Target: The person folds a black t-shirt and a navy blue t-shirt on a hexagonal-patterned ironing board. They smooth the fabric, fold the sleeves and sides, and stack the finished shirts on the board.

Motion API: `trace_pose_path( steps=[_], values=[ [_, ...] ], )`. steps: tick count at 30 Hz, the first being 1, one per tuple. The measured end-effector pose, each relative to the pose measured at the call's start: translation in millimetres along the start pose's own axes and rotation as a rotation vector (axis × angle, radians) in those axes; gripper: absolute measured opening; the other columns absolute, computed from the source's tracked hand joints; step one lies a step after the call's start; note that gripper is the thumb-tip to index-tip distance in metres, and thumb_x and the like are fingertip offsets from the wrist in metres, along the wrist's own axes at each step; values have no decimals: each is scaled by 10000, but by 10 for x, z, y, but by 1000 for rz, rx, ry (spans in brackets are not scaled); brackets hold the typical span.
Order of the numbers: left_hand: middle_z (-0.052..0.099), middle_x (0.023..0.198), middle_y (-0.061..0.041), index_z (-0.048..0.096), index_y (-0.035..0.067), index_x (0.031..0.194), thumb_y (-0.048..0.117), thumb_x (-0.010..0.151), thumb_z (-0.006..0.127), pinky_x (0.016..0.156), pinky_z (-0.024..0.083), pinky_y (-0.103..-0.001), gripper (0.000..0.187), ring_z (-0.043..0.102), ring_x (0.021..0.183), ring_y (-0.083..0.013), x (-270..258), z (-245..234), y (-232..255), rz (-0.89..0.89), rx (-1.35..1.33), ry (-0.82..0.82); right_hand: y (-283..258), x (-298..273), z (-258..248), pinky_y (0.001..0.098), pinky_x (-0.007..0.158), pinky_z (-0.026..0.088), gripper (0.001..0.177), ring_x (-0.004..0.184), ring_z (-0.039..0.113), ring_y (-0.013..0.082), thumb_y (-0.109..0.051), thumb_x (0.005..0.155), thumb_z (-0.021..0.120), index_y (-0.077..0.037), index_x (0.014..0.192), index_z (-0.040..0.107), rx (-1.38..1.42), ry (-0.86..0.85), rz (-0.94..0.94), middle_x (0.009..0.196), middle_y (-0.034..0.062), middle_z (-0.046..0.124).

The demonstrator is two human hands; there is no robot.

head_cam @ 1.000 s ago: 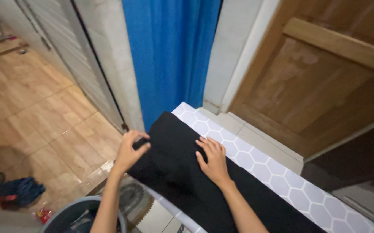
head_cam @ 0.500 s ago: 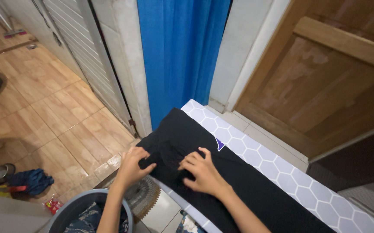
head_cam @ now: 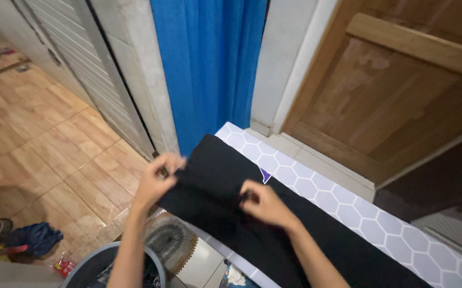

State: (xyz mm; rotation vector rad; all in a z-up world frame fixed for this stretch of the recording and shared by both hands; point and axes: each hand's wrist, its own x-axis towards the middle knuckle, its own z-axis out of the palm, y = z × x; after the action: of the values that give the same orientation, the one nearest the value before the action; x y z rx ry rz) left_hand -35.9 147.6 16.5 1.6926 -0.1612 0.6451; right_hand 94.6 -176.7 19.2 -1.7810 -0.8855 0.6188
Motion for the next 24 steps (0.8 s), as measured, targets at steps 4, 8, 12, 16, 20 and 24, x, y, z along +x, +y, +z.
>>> trace_pose_path(
  steps=[4, 8, 12, 16, 20, 24],
  values=[
    [722, 1003, -68, 716, 59, 1111, 389, 883, 747, 869, 524, -301, 402, 672, 937, -159, 820, 438, -644, -316, 113, 37, 512, 196, -52, 287, 565, 440, 251, 699, 534, 113, -155, 932, 689, 17, 1059, 557, 310, 422, 244, 851, 72, 562],
    [740, 780, -112, 816, 39, 884, 638, 798, 785, 769, 556, -353, 606, 718, 787, -243, 1041, 655, -1138, -517, 710, -93, 738, 276, -77, 285, 620, 491, 487, 735, 601, 141, -229, 901, 722, -52, 1283, 475, 327, 528, 415, 912, 111, 666],
    [735, 717, -125, 786, 51, 769, 619, 756, 796, 713, 564, -392, 568, 737, 729, -278, 1022, 646, -1422, -599, 722, -188, 693, 262, 27, 287, 722, 569, 623, 810, 675, 149, -227, 889, 743, -62, 1365, 376, 218, 591, 319, 929, 121, 687],
    [724, 712, -113, 758, 57, 770, 575, 775, 821, 685, 552, -375, 522, 719, 702, -260, 950, 651, -1486, -509, 731, -91, 591, 229, 76, 294, 714, 574, 534, 759, 703, 154, -193, 937, 659, -80, 1365, 360, 157, 618, 358, 833, 92, 702],
    [682, 641, -81, 688, 55, 837, 421, 848, 806, 589, 511, -334, 384, 660, 589, -172, 825, 589, -1384, -273, 576, 101, 578, 216, 94, 387, 628, 507, 418, 620, 609, 263, -162, 984, 624, -62, 1327, 407, -74, 660, 301, 680, 161, 634],
    [602, 593, -53, 644, 65, 914, 268, 897, 799, 511, 420, -319, 256, 522, 537, -100, 674, 418, -1243, -286, 416, 159, 554, 183, 98, 444, 617, 531, 398, 627, 686, 347, -161, 979, 619, -35, 1280, 392, -277, 604, 231, 669, 206, 651]
  ],
)
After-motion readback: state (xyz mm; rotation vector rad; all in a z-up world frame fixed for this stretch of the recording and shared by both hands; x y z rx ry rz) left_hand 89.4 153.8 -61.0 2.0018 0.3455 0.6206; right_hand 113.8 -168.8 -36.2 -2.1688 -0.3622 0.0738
